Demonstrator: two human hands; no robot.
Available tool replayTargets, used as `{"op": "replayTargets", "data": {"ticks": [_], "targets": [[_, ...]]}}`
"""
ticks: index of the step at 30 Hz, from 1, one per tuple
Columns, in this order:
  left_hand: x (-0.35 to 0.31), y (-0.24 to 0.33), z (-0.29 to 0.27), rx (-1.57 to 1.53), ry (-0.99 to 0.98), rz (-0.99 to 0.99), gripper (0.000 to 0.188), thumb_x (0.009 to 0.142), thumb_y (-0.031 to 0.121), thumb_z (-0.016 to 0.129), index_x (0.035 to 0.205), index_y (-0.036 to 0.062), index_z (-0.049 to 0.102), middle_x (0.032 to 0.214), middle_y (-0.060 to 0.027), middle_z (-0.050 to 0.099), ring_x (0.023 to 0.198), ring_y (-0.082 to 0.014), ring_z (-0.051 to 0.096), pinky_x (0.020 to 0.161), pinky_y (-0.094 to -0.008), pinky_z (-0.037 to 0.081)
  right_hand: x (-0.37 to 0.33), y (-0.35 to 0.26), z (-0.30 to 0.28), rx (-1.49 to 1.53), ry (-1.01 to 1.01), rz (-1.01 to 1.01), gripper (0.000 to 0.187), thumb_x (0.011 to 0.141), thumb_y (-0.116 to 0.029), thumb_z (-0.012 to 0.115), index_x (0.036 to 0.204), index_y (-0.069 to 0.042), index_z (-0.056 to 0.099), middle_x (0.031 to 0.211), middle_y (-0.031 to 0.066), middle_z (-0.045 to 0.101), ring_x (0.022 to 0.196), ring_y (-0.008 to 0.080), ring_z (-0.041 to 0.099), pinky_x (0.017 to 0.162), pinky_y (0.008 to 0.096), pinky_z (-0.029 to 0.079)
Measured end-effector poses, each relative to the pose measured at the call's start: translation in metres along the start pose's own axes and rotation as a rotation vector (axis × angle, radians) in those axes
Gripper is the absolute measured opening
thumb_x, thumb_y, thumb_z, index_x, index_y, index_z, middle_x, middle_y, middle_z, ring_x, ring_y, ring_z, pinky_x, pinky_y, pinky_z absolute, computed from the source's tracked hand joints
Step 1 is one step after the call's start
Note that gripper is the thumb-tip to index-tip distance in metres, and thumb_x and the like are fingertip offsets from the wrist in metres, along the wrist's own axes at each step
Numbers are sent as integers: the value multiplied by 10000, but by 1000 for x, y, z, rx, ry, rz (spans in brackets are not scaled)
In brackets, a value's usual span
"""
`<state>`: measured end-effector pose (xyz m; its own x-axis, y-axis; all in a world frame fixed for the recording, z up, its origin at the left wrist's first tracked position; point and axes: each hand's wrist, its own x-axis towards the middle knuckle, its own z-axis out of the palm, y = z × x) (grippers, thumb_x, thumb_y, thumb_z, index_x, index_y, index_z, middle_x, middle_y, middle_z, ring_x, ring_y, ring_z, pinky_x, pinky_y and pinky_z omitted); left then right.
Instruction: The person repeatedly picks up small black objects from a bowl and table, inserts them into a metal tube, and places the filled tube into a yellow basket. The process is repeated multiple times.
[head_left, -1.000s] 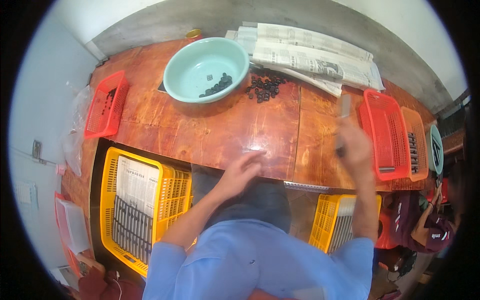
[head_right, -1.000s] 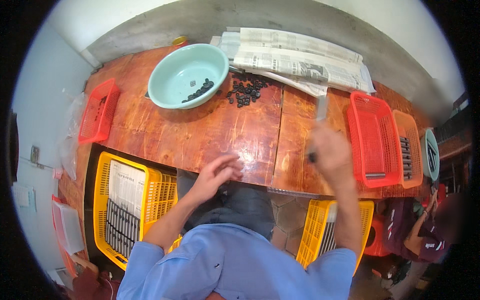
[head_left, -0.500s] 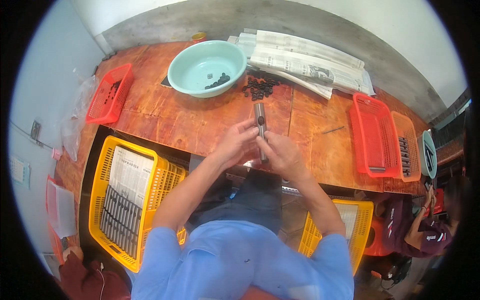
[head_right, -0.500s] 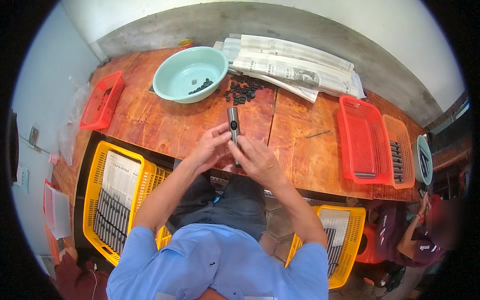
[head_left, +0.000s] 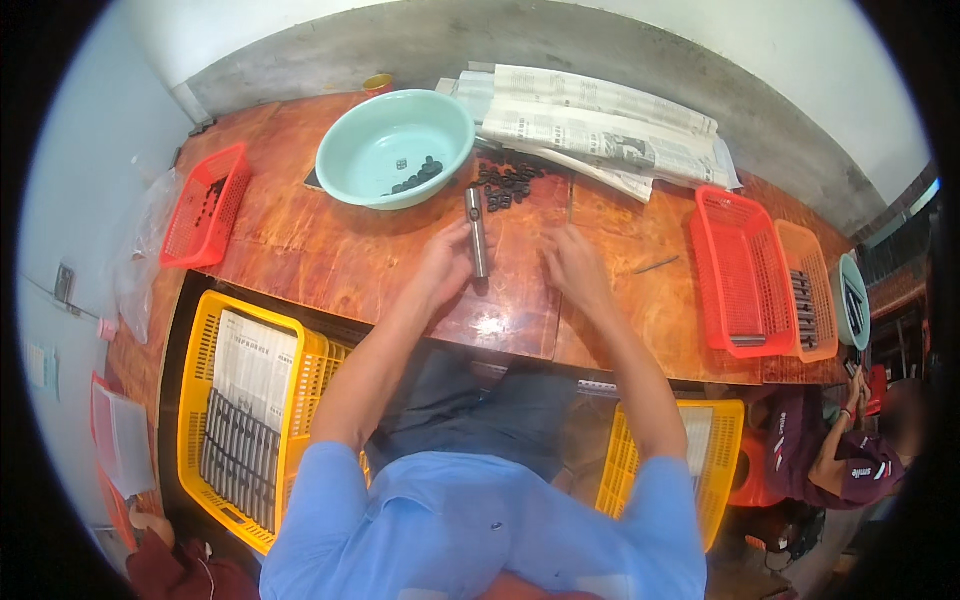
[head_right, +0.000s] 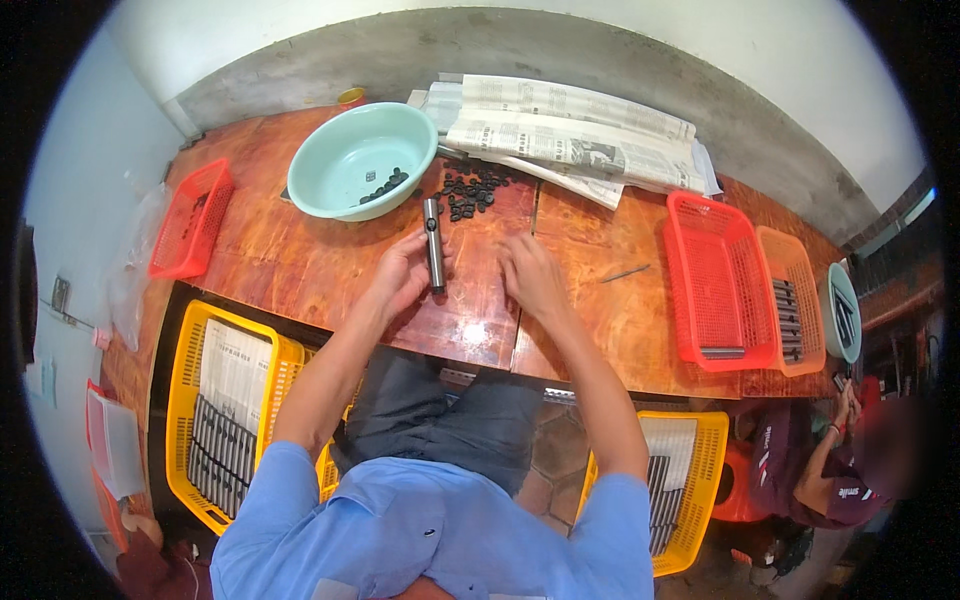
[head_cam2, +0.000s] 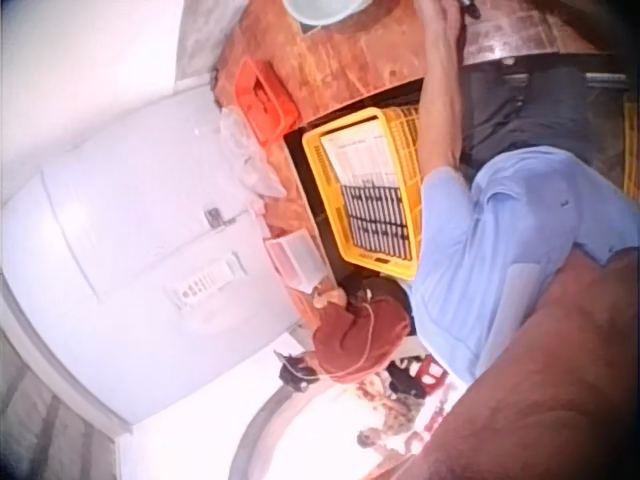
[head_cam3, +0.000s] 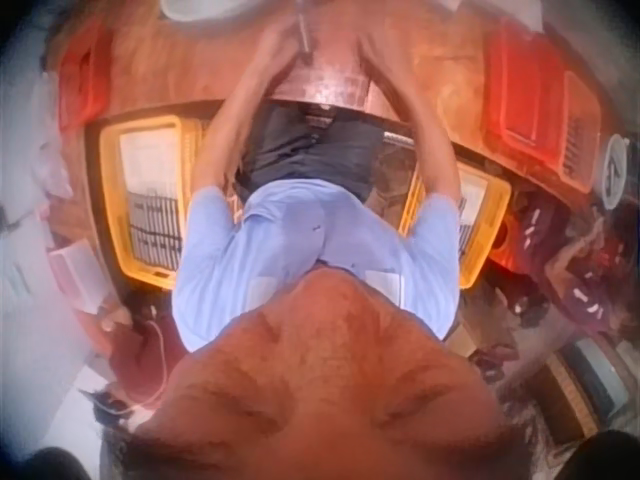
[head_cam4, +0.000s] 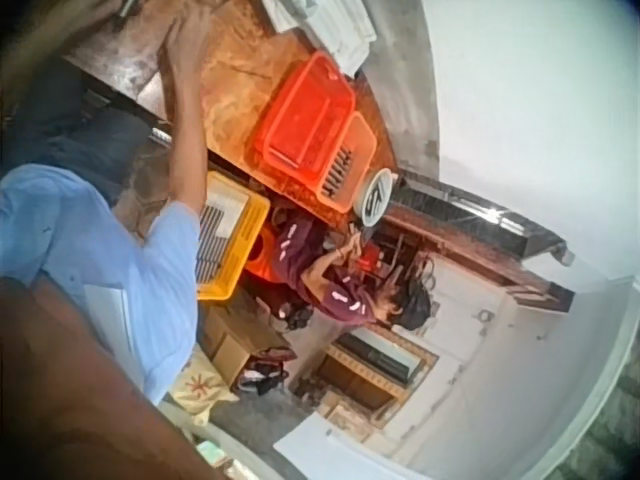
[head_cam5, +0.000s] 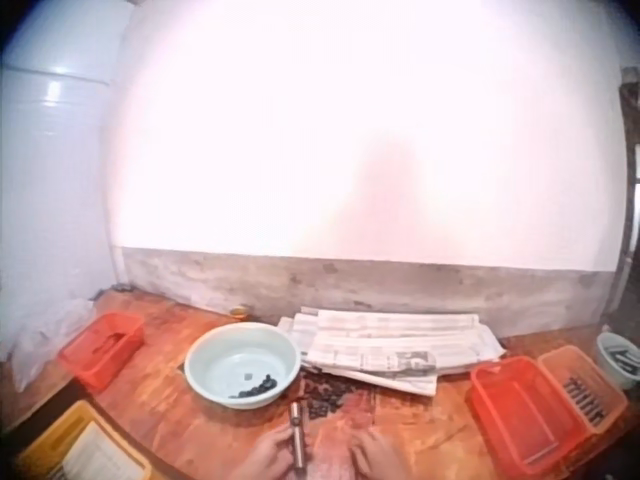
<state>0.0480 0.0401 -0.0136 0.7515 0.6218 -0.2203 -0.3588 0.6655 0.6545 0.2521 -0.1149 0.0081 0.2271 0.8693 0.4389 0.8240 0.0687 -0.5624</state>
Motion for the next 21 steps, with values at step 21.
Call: {"op": "replayTargets", "data": {"ticks": [21], "targets": [[81,14,3,-66,-177,-57,313,1090,130,463,1376,8,498,1175,-161,655,1004,-273,659,889,-443,572,81,64,66,224,250,298,143,879,-75,728,998,5,730,953,166,721,910,327,701,820,421,545]]}}
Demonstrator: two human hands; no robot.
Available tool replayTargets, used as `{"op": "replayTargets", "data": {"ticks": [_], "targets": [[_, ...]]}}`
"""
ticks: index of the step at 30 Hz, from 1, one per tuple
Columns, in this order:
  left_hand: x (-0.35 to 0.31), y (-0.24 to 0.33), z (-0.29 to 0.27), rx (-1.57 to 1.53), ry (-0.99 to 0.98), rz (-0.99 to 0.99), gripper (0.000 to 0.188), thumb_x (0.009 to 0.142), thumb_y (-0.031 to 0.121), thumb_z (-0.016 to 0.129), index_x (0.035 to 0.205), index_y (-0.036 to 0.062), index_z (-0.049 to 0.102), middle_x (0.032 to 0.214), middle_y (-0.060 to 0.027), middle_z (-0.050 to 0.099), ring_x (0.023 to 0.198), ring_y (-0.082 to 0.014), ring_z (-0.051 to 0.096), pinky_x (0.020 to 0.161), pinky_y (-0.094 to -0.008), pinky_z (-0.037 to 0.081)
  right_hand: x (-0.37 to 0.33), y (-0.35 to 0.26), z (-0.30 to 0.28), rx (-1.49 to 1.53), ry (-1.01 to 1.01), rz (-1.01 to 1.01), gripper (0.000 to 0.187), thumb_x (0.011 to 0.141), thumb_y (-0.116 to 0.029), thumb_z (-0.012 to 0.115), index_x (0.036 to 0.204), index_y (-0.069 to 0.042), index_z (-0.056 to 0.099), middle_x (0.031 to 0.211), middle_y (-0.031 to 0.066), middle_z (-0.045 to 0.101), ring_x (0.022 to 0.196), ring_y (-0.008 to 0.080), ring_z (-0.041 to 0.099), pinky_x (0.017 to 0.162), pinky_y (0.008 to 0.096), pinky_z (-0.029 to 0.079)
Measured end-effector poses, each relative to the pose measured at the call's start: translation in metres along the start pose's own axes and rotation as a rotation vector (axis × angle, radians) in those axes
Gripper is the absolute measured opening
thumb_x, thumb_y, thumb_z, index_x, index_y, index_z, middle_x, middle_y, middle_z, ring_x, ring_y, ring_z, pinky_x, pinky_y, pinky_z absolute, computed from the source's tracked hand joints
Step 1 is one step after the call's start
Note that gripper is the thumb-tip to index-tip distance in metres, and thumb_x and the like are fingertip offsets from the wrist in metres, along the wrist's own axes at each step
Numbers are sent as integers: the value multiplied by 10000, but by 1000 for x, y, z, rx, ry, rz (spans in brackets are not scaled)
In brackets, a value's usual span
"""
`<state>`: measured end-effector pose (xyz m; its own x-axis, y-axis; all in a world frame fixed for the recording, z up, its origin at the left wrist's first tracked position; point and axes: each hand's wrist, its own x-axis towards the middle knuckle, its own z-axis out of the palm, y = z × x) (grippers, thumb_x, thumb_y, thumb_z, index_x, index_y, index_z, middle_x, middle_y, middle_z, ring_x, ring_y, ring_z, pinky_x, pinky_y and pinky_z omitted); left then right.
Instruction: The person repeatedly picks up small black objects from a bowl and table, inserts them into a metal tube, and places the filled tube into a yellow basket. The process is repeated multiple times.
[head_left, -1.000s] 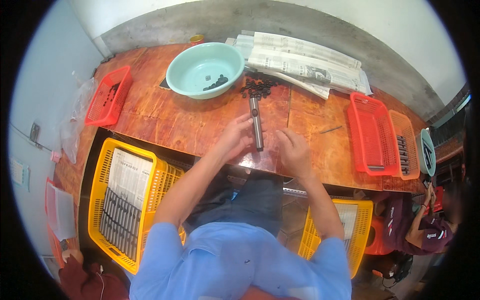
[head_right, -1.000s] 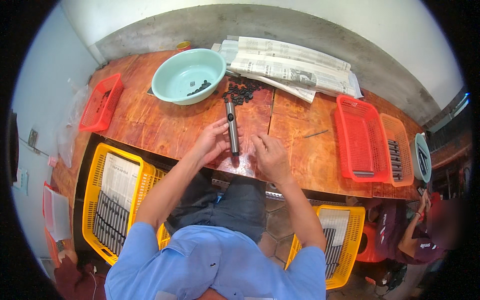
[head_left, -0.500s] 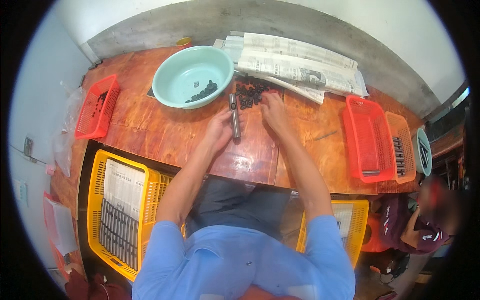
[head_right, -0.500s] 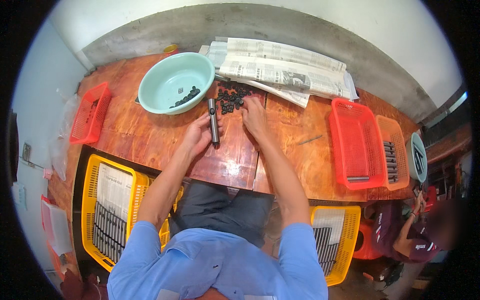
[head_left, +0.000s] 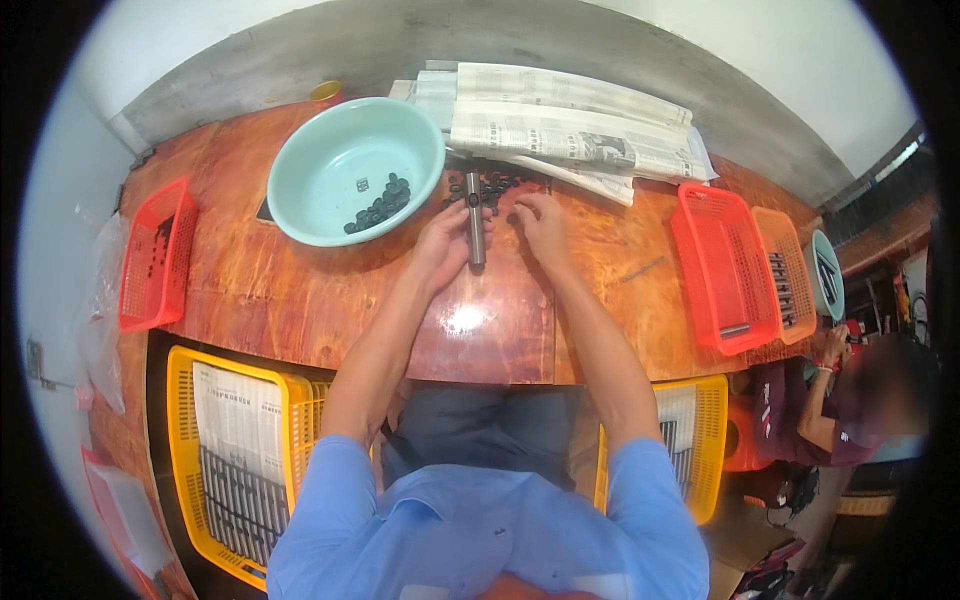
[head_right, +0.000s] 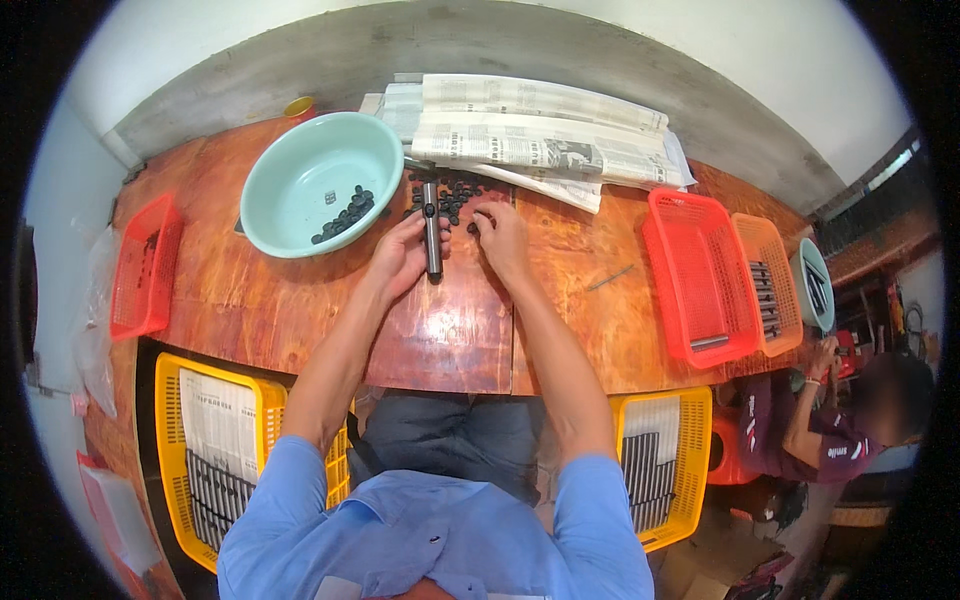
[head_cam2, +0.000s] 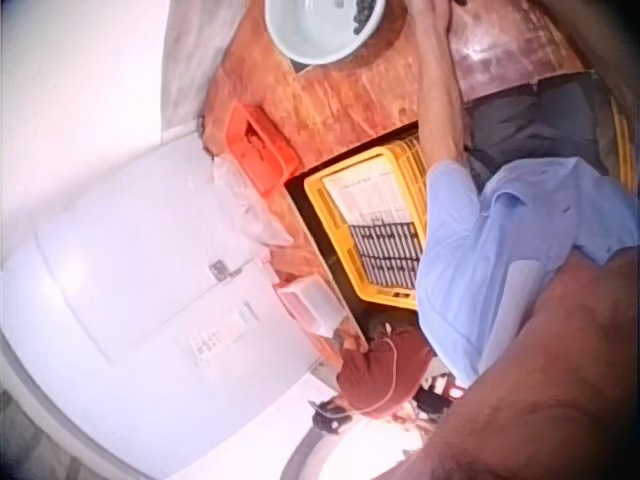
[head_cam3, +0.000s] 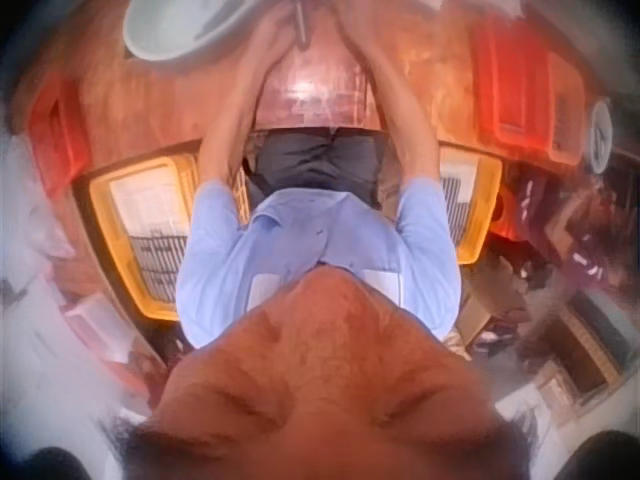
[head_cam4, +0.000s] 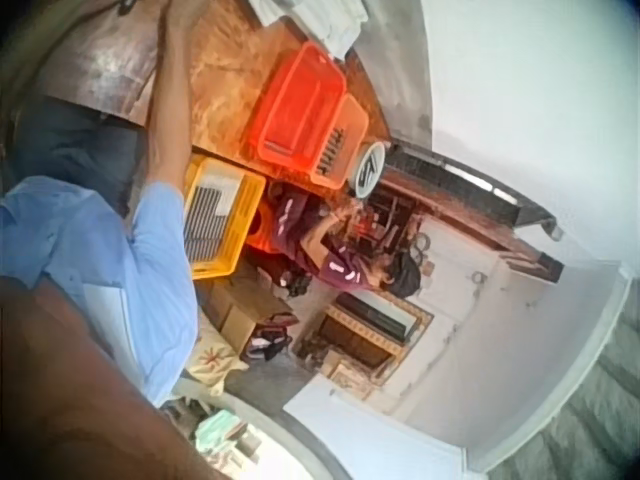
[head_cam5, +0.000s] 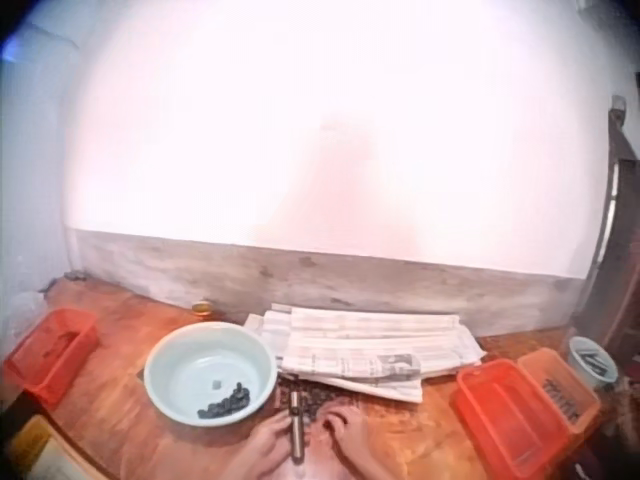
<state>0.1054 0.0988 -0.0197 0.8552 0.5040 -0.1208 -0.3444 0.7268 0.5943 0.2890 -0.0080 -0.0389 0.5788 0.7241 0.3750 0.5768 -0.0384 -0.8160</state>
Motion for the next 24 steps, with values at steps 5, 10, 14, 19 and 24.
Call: {"op": "replayTargets", "data": {"ticks": [5,10,14,19,24], "targets": [[2,-2,-7,6,-60,-50,310,1075,152,516,1352,12,521,1208,-178,650,1017,-277,664,885,-459,575,-5,-31,-29,-46,-188,361,151,863,-86,744,975,17,740,917,183,739,872,300,719,769,401,542],[9,-6,2,-19,-115,-126,341,1077,132,509,1392,2,504,1300,-205,638,1098,-298,683,900,-450,589,-13,15,-30,-109,-131,173,204,837,-101,784,1010,-1,747,912,168,699,856,263,689,761,376,533],[6,1,-1,19,-124,-100,347,1081,134,503,1395,-15,496,1318,-210,633,1093,-297,693,941,-444,599,-18,-10,-27,-181,-159,136,234,831,-106,798,1036,-7,747,915,137,652,820,254,642,755,371,522],[5,1,1,37,-73,-145,344,1083,142,513,1394,-4,495,1285,-186,649,1059,-302,709,944,-467,610,-21,-22,-31,-189,-167,144,230,833,-86,792,1039,2,740,910,137,643,822,265,632,747,379,511],[1,2,10,103,-28,-199,351,1077,148,530,1403,25,486,1274,-183,652,1024,-333,718,945,-518,606,-22,-13,-33,-252,-171,15,225,840,-85,784,1040,6,733,932,153,635,836,304,631,772,405,512]]}}
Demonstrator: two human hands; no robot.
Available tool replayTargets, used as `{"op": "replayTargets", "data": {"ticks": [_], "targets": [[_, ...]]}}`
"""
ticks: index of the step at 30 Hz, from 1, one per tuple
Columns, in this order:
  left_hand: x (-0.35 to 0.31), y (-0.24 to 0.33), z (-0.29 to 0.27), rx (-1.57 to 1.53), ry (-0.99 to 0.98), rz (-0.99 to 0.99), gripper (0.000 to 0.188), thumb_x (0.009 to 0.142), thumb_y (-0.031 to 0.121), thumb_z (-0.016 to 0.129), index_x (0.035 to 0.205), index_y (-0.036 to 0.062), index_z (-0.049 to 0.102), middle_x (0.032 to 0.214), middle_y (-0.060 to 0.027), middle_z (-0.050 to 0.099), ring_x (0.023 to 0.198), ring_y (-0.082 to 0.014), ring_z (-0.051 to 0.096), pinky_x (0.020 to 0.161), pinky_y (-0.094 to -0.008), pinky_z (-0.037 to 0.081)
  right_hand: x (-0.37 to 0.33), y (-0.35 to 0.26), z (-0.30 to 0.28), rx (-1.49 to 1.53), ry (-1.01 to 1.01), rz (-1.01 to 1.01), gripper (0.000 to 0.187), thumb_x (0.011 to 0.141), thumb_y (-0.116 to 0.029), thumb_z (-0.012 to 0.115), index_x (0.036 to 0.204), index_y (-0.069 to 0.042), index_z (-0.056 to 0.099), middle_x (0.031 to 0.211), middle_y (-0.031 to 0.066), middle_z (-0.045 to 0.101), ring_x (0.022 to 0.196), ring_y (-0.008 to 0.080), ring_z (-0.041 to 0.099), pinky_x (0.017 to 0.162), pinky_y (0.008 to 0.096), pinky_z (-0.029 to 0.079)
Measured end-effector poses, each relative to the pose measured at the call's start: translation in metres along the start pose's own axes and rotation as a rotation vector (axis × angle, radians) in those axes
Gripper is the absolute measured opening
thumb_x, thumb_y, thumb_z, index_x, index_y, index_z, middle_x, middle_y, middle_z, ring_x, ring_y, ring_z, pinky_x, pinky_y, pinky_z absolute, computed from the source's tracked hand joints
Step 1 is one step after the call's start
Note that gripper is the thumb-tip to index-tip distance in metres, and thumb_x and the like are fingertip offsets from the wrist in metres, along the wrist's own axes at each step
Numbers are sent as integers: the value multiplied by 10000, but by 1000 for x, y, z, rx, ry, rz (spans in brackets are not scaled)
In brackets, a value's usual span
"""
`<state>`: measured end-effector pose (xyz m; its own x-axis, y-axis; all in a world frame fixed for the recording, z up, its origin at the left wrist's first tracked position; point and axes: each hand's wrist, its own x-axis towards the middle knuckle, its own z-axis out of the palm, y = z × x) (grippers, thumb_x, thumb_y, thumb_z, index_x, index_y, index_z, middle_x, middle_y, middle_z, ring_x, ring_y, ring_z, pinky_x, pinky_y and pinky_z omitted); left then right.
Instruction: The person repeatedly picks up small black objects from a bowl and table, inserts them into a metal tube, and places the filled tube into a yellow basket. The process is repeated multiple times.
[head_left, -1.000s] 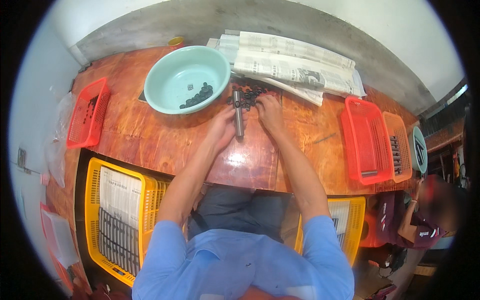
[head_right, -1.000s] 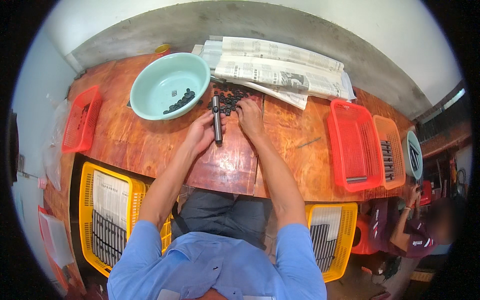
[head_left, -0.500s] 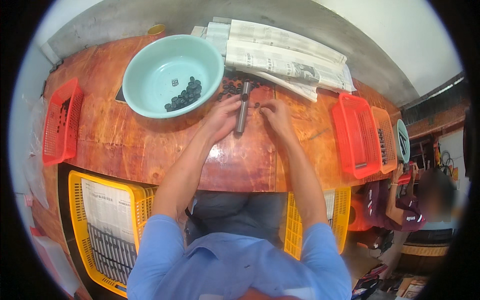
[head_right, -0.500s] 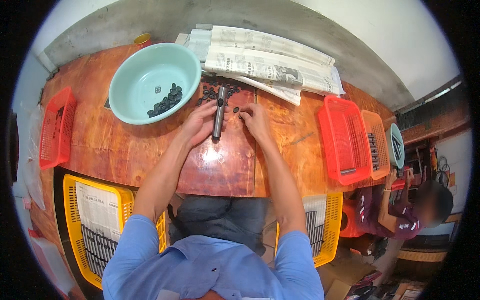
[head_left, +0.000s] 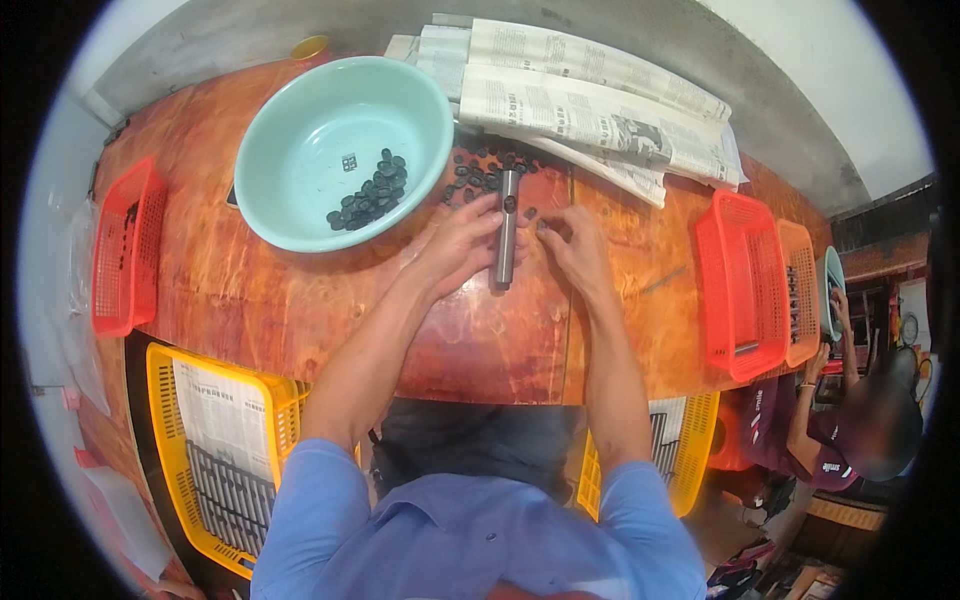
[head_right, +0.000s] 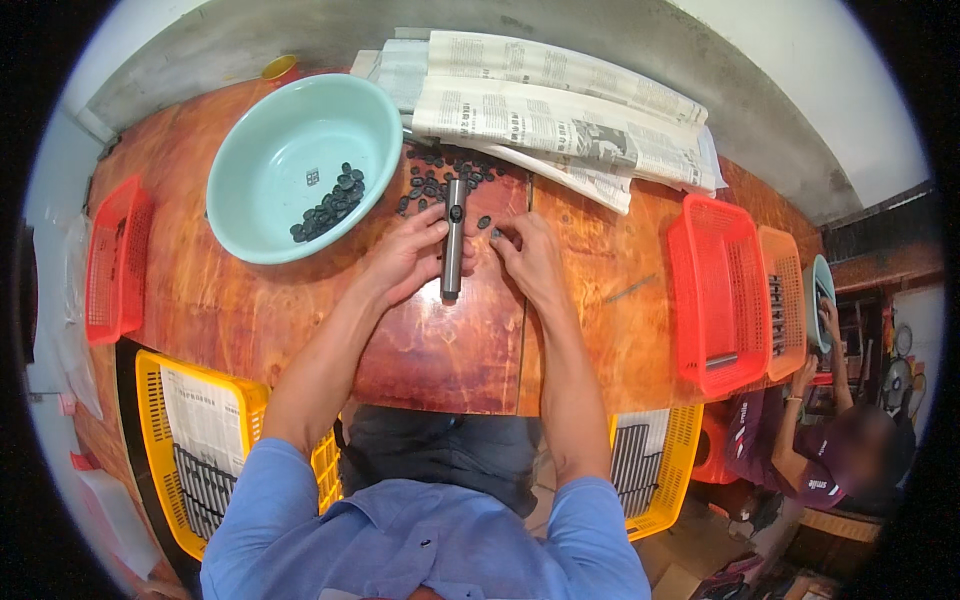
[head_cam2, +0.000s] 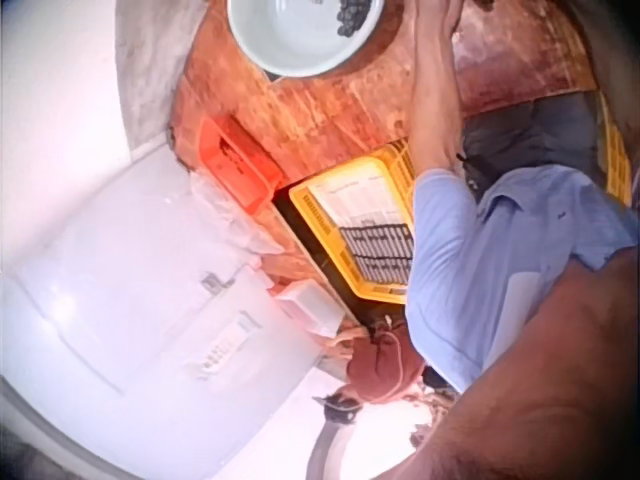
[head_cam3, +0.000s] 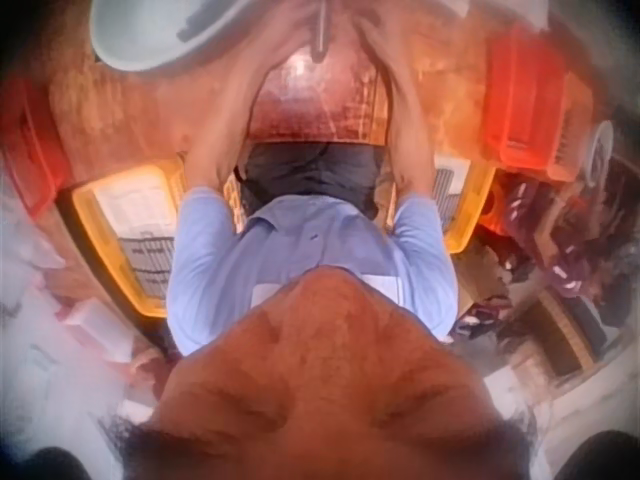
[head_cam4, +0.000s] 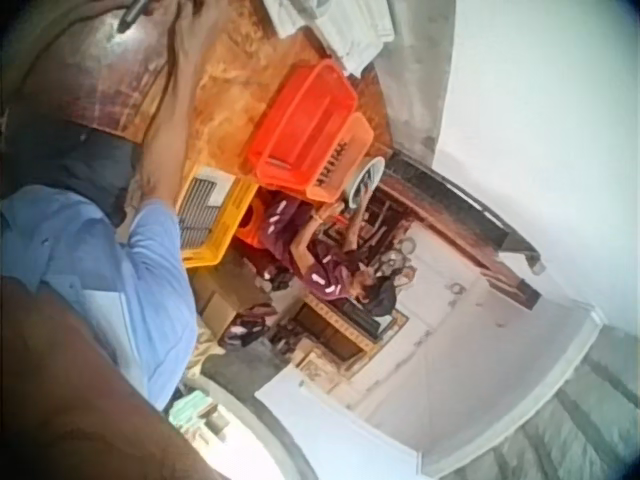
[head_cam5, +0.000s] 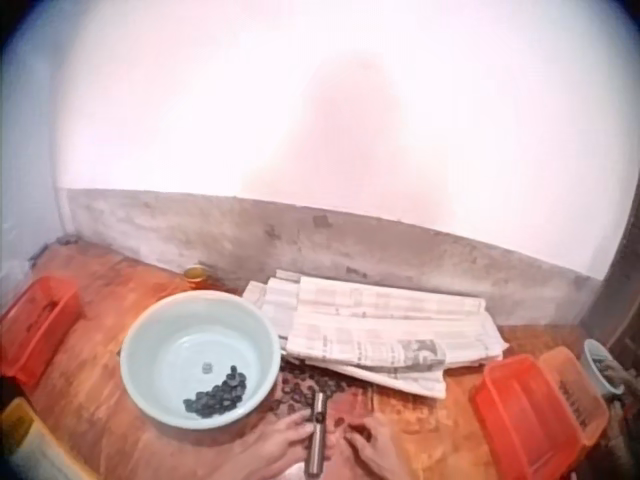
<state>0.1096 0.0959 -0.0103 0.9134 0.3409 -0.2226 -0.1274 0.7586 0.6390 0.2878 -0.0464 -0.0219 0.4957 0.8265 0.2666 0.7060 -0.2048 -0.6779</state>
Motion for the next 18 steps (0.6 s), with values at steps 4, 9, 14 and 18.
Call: {"op": "replayTargets", "data": {"ticks": [4,9,14,18], "targets": [[0,-4,-1,20,-47,-3,362,1072,157,545,1404,28,482,1284,-192,650,1057,-351,713,959,-543,601,-2,3,-1,-102,43,-131,228,848,-79,784,1056,-7,726,956,155,635,834,310,638,768,404,523],[1,-6,-2,19,-90,-7,397,1070,161,554,1429,14,472,1282,-193,652,1088,-343,711,980,-528,602,-4,-31,-11,104,216,-130,223,859,-31,776,1073,-9,716,973,138,636,793,267,663,660,338,542],[-1,-8,5,104,-93,-5,493,1074,180,561,1518,21,421,1311,-145,628,1116,-279,700,986,-482,609,-8,-57,-6,129,243,-314,230,852,1,771,1075,-4,714,999,130,644,781,255,688,655,334,569],[-1,-8,5,143,-112,5,526,1076,191,564,1548,28,401,1337,-112,604,1166,-249,674,994,-461,607,-8,-48,-1,77,236,-364,235,845,-1,775,1072,-7,716,1016,138,654,816,272,706,683,359,583]]}}
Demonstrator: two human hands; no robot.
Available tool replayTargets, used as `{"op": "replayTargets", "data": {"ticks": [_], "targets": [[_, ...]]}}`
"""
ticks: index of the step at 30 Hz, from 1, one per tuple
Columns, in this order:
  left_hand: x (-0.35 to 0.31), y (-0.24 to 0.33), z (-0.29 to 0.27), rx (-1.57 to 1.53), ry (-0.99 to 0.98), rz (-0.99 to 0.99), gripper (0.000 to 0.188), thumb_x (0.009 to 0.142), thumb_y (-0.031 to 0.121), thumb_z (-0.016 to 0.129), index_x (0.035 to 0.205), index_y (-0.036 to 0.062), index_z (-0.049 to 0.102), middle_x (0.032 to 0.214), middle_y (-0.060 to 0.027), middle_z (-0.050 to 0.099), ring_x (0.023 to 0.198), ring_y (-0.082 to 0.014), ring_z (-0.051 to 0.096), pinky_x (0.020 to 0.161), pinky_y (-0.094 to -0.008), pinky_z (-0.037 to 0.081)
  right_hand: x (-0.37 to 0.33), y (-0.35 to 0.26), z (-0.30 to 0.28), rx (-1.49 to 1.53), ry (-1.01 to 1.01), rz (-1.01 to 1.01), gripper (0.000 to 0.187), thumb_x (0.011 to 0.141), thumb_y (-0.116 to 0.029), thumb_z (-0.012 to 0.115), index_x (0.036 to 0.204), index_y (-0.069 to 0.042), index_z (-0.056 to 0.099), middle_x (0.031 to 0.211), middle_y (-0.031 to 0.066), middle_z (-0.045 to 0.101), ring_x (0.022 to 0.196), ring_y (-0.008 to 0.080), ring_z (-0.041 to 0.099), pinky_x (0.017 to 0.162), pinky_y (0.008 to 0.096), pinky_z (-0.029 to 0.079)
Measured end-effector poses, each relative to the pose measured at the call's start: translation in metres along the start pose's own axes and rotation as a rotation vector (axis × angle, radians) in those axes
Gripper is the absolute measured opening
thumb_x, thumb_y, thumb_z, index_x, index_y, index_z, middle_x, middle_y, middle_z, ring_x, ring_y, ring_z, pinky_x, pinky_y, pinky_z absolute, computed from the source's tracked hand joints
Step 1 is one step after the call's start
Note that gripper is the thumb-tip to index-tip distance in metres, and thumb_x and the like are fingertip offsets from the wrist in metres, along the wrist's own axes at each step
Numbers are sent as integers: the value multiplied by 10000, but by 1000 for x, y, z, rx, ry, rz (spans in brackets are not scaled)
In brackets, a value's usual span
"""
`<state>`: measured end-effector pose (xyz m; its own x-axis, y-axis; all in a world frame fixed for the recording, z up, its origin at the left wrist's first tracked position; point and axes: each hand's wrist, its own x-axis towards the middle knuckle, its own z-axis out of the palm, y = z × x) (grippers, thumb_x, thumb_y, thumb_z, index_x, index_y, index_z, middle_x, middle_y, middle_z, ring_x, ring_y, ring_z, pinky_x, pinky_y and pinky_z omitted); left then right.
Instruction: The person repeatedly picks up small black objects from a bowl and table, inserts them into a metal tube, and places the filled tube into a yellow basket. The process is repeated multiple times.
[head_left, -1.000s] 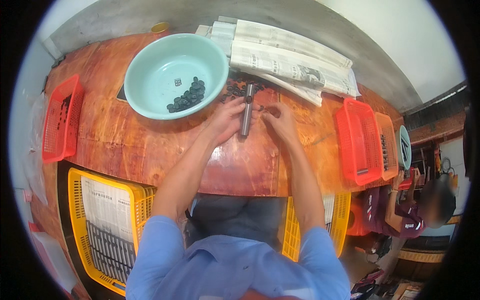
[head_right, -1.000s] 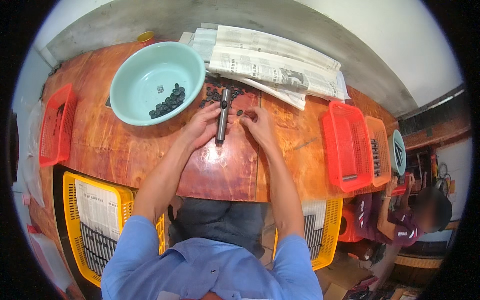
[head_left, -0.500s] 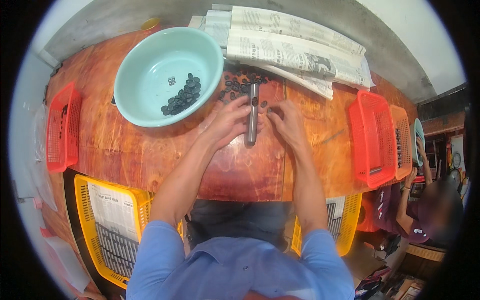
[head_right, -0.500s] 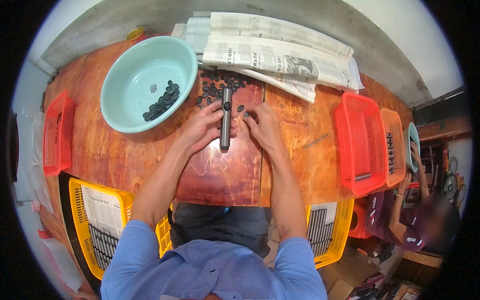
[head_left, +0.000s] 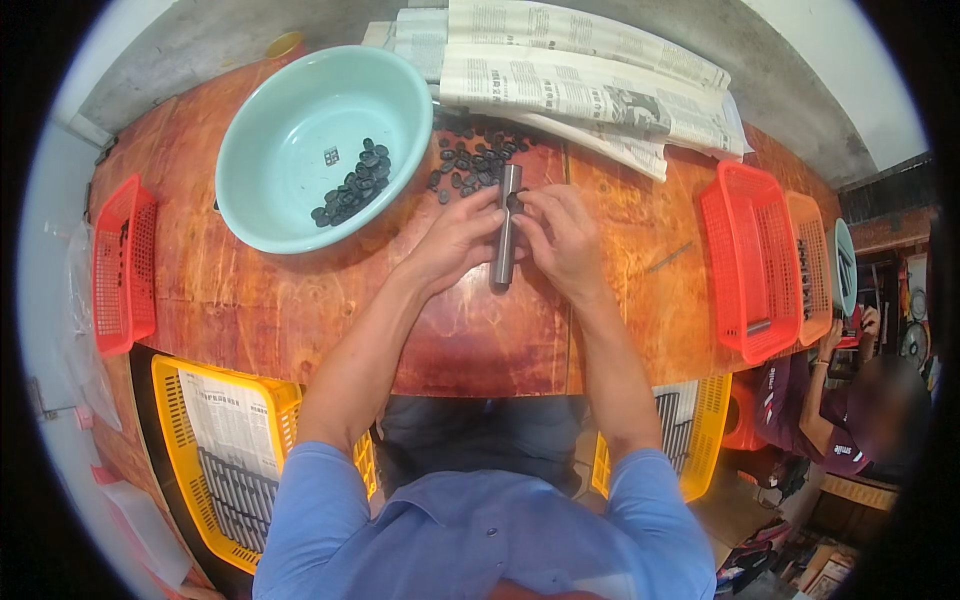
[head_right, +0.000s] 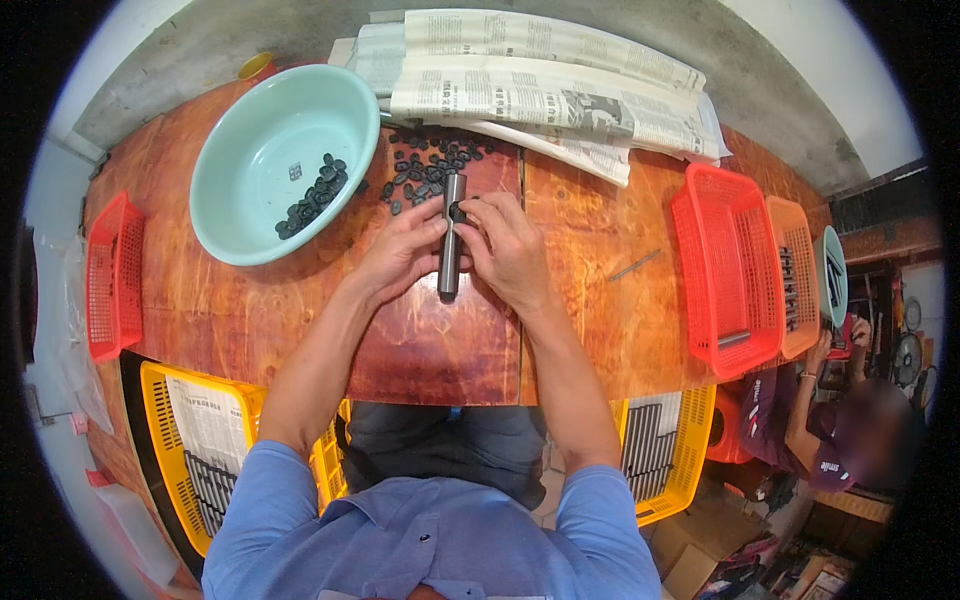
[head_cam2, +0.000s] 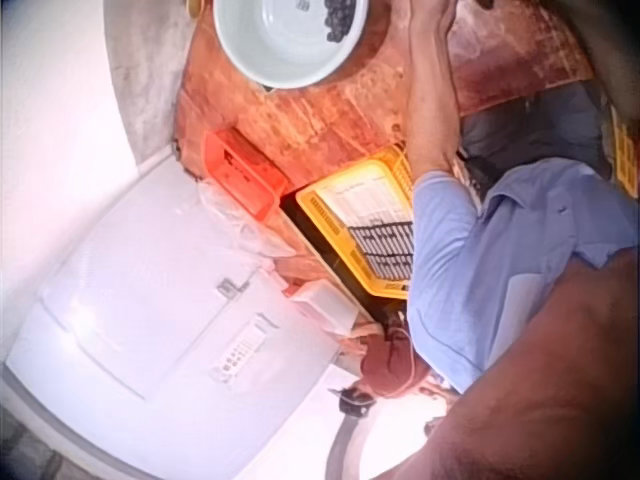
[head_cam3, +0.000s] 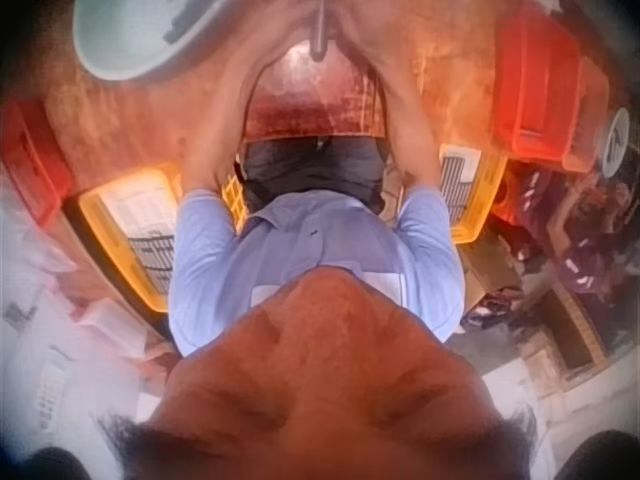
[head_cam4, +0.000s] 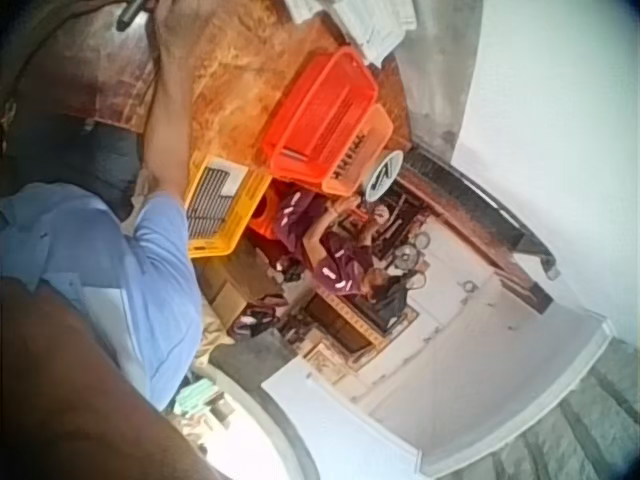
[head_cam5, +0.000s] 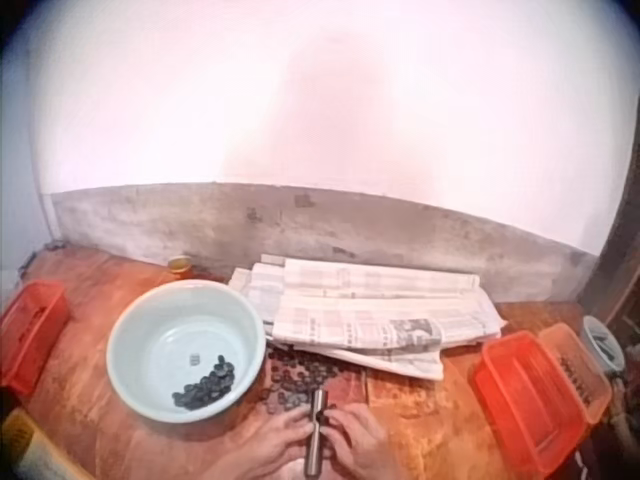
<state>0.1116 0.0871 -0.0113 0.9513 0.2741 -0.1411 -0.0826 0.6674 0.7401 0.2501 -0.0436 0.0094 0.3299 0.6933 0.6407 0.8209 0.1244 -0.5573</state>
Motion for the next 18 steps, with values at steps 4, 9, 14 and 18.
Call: {"op": "replayTargets", "data": {"ticks": [4,9,14,18], "targets": [[-1,1,1,30,-28,-21,518,1076,198,567,1541,28,416,1329,-109,610,1179,-238,666,1000,-451,602,-4,4,4,-4,26,2,232,838,-15,786,1060,-12,720,1001,138,665,820,294,706,686,376,582],[-1,-1,1,44,-21,-10,469,1089,233,549,1503,29,461,1314,-105,620,1149,-215,673,979,-418,601,-4,7,5,-96,37,-89,252,817,-55,806,1056,-35,730,969,120,681,812,294,700,692,395,573],[-2,-6,4,19,26,11,384,1108,309,523,1381,44,562,1205,-62,652,1043,-165,676,869,-338,592,-2,-5,7,-170,32,-165,310,776,-92,833,1068,-49,737,998,111,685,780,270,688,695,381,563],[-2,-7,-1,21,46,-25,321,1106,307,517,1250,39,620,1008,-52,679,843,-139,672,732,-291,561,-6,-4,11,5,76,-38,333,798,-74,830,1113,-37,732,1008,97,673,775,201,680,689,353,559]]}}
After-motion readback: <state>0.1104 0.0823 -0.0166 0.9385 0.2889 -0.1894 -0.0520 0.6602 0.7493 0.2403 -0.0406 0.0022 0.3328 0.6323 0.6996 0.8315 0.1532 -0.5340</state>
